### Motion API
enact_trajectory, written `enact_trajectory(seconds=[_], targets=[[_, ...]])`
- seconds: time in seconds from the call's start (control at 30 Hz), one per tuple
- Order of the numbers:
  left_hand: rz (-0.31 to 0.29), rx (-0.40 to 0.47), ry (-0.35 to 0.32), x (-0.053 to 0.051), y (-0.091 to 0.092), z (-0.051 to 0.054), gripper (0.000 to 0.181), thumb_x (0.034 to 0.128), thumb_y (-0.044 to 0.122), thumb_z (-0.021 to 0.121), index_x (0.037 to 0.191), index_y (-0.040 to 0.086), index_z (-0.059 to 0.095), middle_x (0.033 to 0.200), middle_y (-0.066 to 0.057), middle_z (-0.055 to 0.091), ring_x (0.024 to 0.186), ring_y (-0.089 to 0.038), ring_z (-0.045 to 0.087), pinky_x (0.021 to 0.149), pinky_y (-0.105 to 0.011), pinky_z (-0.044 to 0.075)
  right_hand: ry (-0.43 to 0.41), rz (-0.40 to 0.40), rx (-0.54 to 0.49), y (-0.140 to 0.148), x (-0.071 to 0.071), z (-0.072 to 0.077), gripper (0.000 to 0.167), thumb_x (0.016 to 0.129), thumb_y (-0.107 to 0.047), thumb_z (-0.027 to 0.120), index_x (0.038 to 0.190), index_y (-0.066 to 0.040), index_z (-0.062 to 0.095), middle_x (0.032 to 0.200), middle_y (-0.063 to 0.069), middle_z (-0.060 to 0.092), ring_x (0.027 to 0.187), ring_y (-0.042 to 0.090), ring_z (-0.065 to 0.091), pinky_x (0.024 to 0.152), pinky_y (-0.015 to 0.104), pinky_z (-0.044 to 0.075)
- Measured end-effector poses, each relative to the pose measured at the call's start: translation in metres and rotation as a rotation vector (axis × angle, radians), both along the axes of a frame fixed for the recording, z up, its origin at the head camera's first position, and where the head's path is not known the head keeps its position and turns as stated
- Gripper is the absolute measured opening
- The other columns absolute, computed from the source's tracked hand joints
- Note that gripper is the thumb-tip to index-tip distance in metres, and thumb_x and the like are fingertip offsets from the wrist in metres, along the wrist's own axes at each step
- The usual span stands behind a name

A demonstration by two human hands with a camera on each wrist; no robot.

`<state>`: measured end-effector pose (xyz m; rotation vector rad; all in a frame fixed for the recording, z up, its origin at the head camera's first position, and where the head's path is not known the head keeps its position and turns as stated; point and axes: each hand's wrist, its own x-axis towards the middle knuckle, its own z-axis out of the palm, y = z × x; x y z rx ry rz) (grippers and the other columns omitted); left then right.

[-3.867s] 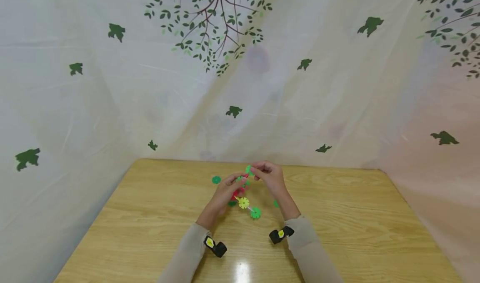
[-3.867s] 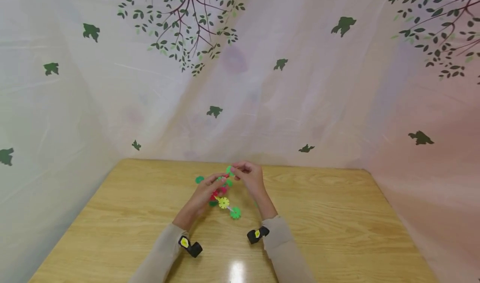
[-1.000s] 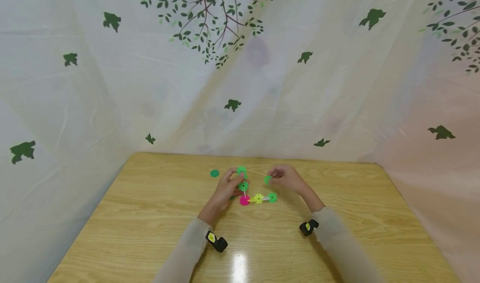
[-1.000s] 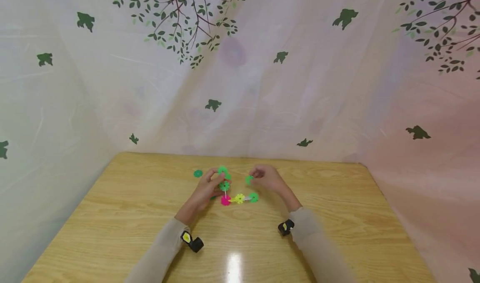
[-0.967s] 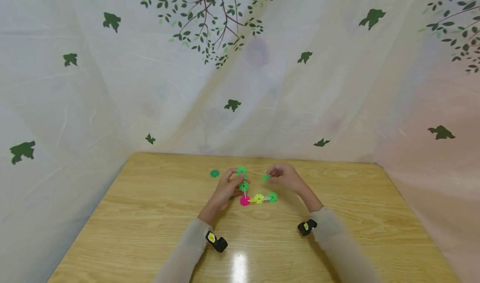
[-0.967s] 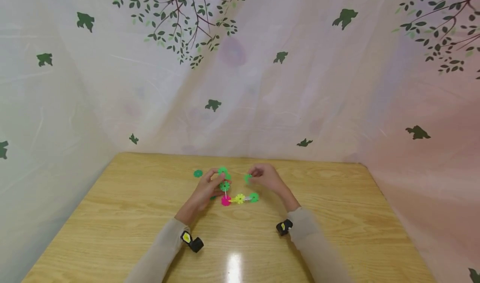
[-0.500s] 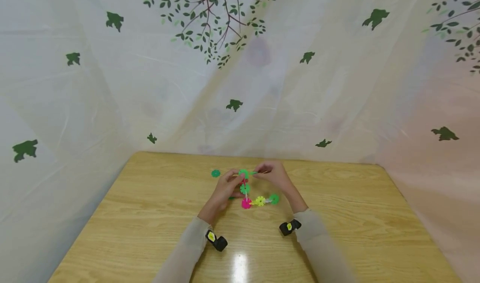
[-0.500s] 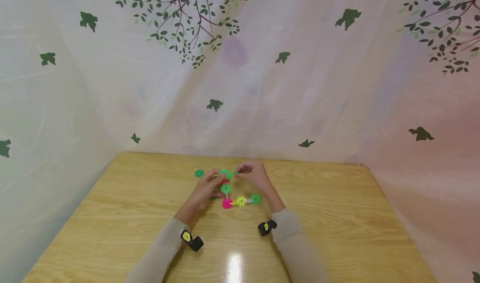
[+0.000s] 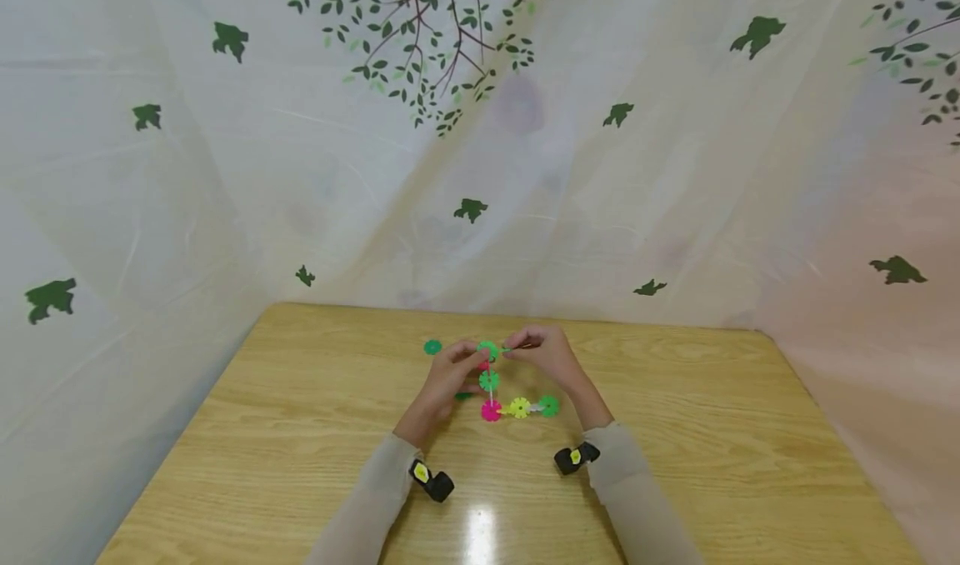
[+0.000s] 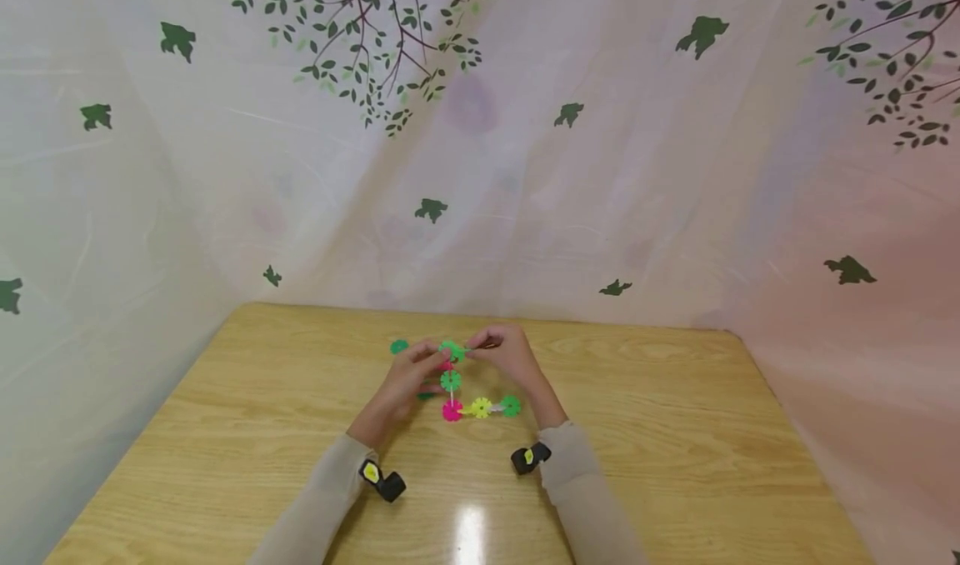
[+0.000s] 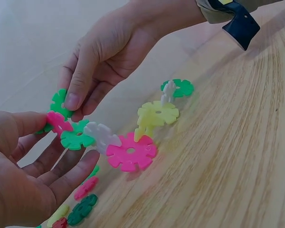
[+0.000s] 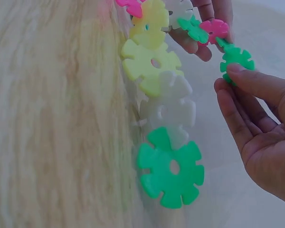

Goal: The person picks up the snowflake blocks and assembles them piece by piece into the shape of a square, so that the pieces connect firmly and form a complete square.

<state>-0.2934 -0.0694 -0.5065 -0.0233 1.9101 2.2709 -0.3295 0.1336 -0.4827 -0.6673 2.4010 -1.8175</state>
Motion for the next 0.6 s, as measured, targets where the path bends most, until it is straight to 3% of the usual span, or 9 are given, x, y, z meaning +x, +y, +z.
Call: enact_trajectory(seconds=[0.27,0.47,0.6], targets=[[0.024,-0.024,-0.010,-0.0018,-0.0007,0.0001,0.020,0.0986,0.022,0.069,0.107,0.004,0.069,0.101,-0.013,0.073,0.080,-0.013,0.070,0.064,-0.031,0.061,0.013,0.008,-0.025,0.0008,-0.0016,-0.0026,0.013,0.087,0.001,0.078,0.092,0.011,0.073,0.100,0.027,0.074,0.083,0.008,0.072,0.076,0.025,0.061],[0.013,-0.020,-0.011,-0.0002,-0.0013,0.0030,0.019,0.0989,0.019,0.067,0.110,0.003,0.067,0.090,-0.001,0.073,0.079,-0.014,0.069,0.062,-0.029,0.060,0.020,-0.004,-0.030,0.0017,-0.0017,-0.0028,0.010,0.086,0.001,0.079,0.090,0.009,0.074,0.096,0.021,0.076,0.082,0.007,0.072,0.076,0.024,0.061],[0.005,-0.019,0.000,-0.0003,-0.0019,0.0025,0.020,0.0990,0.020,0.068,0.109,0.002,0.067,0.092,0.000,0.074,0.080,-0.013,0.071,0.061,-0.027,0.059,0.023,-0.003,-0.036,0.0017,-0.0013,-0.0025,0.010,0.085,0.002,0.079,0.090,0.009,0.075,0.096,0.022,0.076,0.081,0.008,0.073,0.075,0.026,0.061]])
